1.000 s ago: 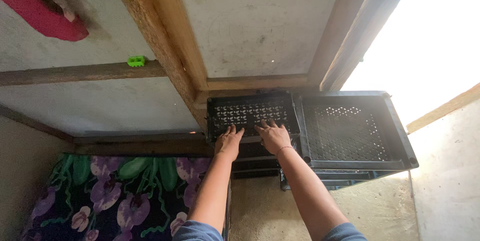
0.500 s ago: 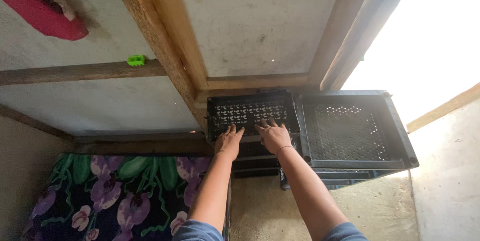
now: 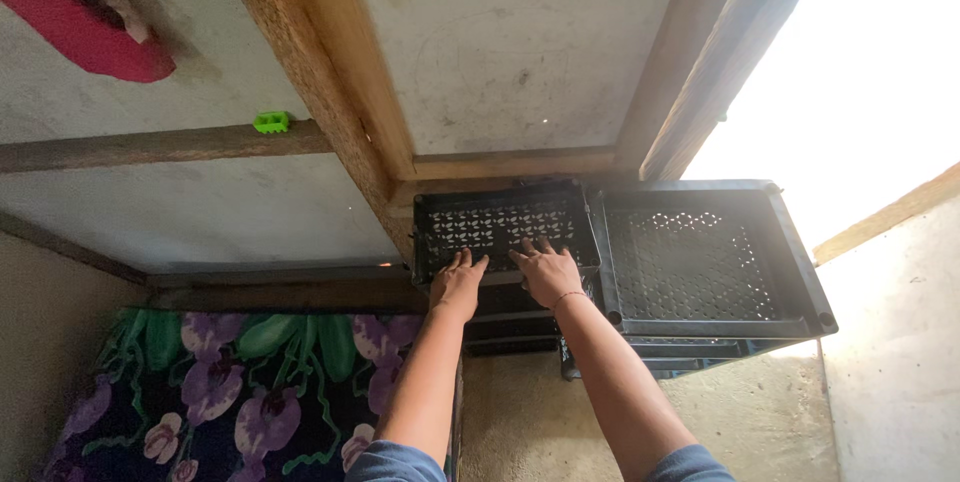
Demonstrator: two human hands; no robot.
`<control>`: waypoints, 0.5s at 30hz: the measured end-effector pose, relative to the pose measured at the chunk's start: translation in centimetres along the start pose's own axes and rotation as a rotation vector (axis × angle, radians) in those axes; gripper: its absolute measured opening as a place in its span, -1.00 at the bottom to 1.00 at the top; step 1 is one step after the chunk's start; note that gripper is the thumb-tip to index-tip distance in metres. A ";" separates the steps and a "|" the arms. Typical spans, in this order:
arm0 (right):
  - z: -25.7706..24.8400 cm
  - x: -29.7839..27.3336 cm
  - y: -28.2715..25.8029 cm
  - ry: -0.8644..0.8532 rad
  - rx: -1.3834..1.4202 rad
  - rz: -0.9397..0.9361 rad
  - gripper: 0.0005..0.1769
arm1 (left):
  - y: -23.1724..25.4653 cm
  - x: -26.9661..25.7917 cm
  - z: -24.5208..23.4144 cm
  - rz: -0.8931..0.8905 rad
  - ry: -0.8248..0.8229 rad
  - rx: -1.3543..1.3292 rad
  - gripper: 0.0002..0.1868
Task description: The person assembles black plastic trays by inserting metal rods into the corners. They handle the trays and rods by hand, repeatedly inserting and adjusting the rods to secure the structure.
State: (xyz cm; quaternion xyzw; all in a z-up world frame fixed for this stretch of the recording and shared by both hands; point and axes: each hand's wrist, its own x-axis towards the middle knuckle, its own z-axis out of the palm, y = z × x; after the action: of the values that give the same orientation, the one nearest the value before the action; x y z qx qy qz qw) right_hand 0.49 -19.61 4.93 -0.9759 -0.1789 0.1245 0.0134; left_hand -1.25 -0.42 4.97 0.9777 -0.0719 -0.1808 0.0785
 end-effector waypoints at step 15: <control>0.8 -3.9 0.9 0.341 -0.049 -0.178 -0.22 | -1.7 -2.4 2.5 0.234 0.500 -0.047 -0.25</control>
State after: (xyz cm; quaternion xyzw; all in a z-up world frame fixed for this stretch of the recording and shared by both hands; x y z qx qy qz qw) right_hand -2.98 -21.84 5.03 -0.9632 -0.2624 -0.0484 0.0307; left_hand -4.17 1.36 3.21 0.9750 -0.1584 0.0750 0.1367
